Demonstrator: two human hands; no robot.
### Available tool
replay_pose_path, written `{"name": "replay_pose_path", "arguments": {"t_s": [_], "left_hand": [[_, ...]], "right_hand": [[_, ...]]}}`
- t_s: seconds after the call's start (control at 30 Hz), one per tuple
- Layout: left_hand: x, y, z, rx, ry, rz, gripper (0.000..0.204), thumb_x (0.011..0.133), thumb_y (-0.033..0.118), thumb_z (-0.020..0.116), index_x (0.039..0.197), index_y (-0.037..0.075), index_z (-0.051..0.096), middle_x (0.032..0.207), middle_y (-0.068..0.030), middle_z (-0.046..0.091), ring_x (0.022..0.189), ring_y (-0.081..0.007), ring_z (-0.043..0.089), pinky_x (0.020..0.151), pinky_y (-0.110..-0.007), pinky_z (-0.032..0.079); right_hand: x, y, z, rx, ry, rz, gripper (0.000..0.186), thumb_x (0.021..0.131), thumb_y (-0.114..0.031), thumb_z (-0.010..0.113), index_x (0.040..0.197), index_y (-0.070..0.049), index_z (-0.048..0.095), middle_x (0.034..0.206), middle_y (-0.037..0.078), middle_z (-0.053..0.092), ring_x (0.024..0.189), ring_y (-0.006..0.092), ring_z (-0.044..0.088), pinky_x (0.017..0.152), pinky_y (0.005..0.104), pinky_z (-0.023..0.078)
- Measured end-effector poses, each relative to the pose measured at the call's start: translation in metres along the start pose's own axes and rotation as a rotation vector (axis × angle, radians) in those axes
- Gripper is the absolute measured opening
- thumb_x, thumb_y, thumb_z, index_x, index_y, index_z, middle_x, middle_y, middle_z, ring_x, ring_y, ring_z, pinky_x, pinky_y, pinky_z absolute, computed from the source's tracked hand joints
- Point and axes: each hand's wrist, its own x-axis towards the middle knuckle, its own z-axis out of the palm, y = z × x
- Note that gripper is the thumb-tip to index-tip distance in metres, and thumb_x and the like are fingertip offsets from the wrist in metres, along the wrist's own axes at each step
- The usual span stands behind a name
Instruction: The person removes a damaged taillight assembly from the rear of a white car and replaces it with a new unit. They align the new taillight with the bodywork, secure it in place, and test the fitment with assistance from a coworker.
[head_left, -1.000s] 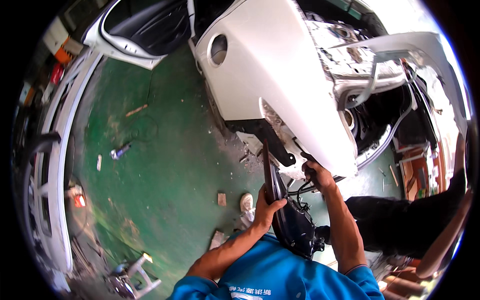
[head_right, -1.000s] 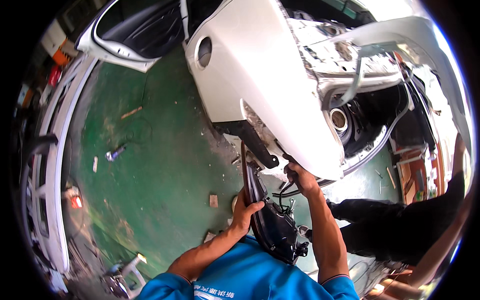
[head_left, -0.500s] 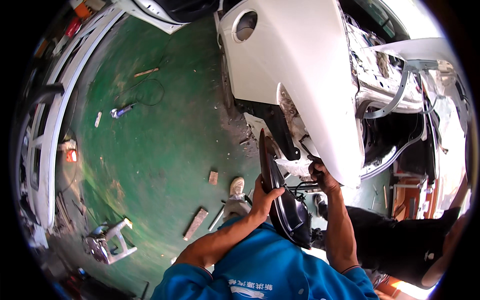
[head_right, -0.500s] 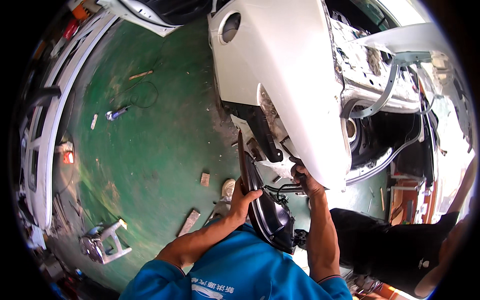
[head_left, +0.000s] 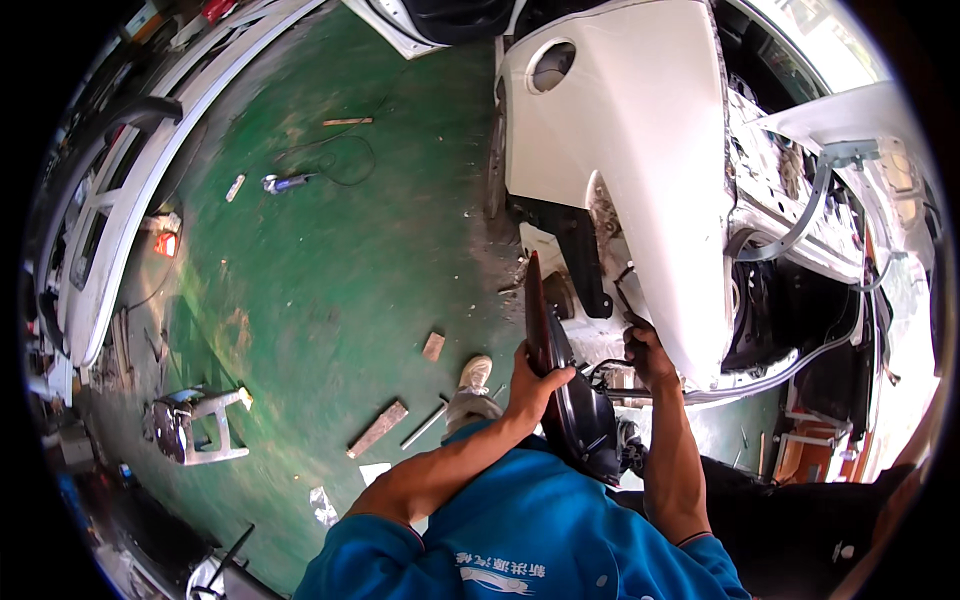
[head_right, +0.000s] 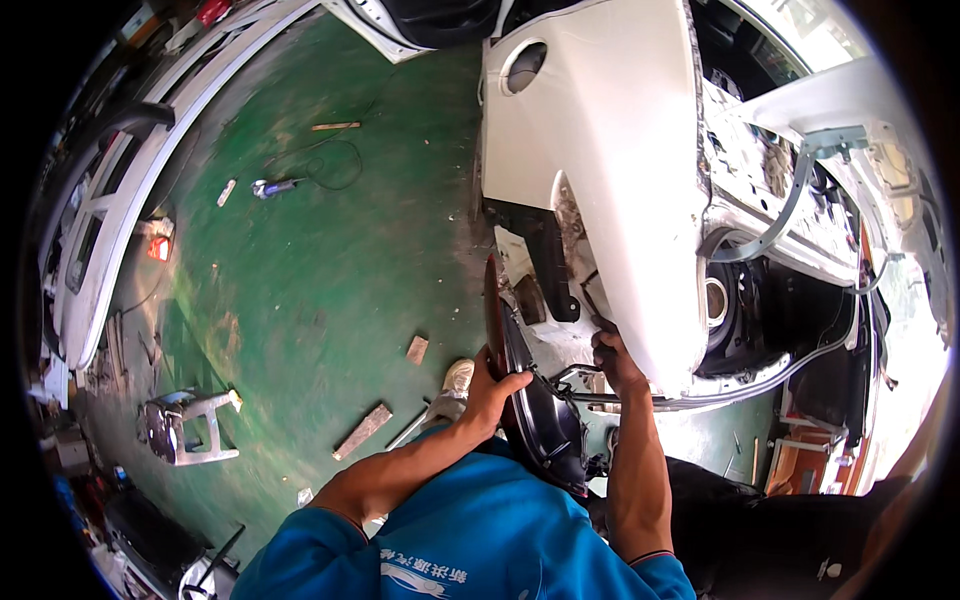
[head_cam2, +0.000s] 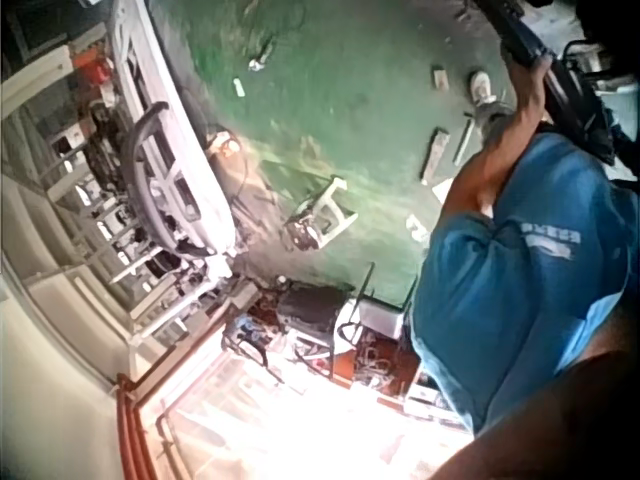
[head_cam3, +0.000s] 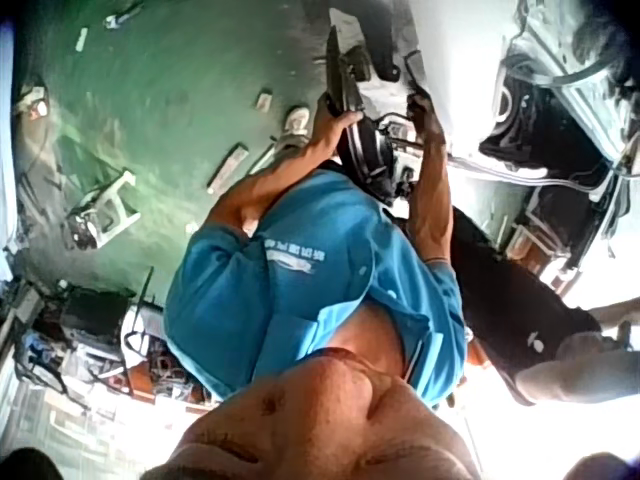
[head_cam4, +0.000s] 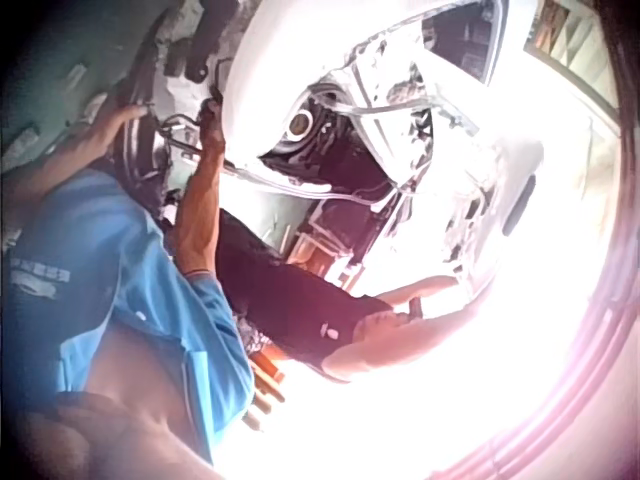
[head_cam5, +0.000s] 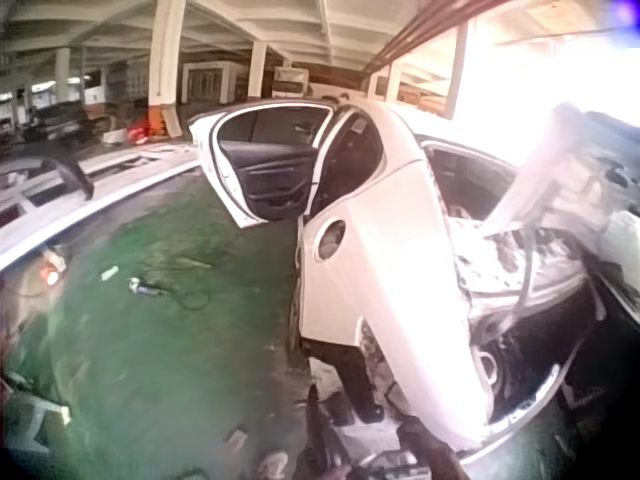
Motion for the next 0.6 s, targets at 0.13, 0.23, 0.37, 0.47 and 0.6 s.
{"name": "replay_pose_path", "arguments": {"t_s": [0.13, 0.23, 0.37, 0.47, 0.6], "left_hand": [[-0.001, -0.003, 0.005, -0.005, 0.024, 0.026, 0.091, 0.075, 0.017, 0.083, 0.148, -0.003, 0.031, 0.119, -0.0134, 0.059, 0.106, -0.0215, 0.061, 0.093, -0.035, 0.051], [0.000, 0.000, 0.013, -0.039, 0.008, 0.098, 0.092, 0.073, 0.019, 0.086, 0.145, -0.005, 0.034, 0.125, -0.0157, 0.058, 0.110, -0.0232, 0.060, 0.096, -0.036, 0.049], [0.011, 0.007, 0.016, 0.009, -0.016, 0.182, 0.090, 0.072, 0.019, 0.086, 0.144, -0.004, 0.037, 0.126, -0.0147, 0.058, 0.111, -0.0238, 0.059, 0.099, -0.037, 0.048], [0.024, 0.017, 0.019, 0.024, -0.033, 0.235, 0.089, 0.073, 0.019, 0.085, 0.144, -0.004, 0.038, 0.124, -0.0141, 0.058, 0.111, -0.0233, 0.059, 0.099, -0.037, 0.048], [0.035, 0.032, 0.021, 0.014, -0.029, 0.196, 0.085, 0.074, 0.019, 0.082, 0.144, -0.003, 0.038, 0.121, -0.0128, 0.059, 0.109, -0.0217, 0.060, 0.098, -0.036, 0.048]], "right_hand": [[0.004, 0.015, -0.018, 0.161, 0.088, -0.053, 0.045, 0.090, -0.024, 0.066, 0.132, -0.009, 0.061, 0.083, 0.004, 0.061, 0.064, 0.0158, 0.051, 0.060, 0.0281, 0.042], [0.014, 0.012, -0.010, 0.333, 0.094, -0.139, 0.032, 0.093, -0.023, 0.071, 0.121, -0.011, 0.064, 0.087, 0.006, 0.064, 0.072, 0.0170, 0.058, 0.062, 0.0294, 0.047], [0.026, 0.002, 0.025, 0.479, 0.035, -0.313, 0.029, 0.091, -0.017, 0.073, 0.118, -0.012, 0.065, 0.093, 0.008, 0.066, 0.083, 0.0225, 0.061, 0.070, 0.0343, 0.051], [0.025, 0.001, 0.045, 0.324, -0.042, -0.502, 0.028, 0.090, -0.018, 0.077, 0.115, -0.013, 0.065, 0.093, 0.005, 0.067, 0.084, 0.0223, 0.063, 0.073, 0.0354, 0.051], [0.032, 0.009, 0.016, 0.148, 0.141, -0.005, 0.021, 0.095, -0.032, 0.072, 0.105, -0.014, 0.069, 0.091, 0.002, 0.068, 0.085, 0.0158, 0.061, 0.079, 0.0348, 0.050]]}}
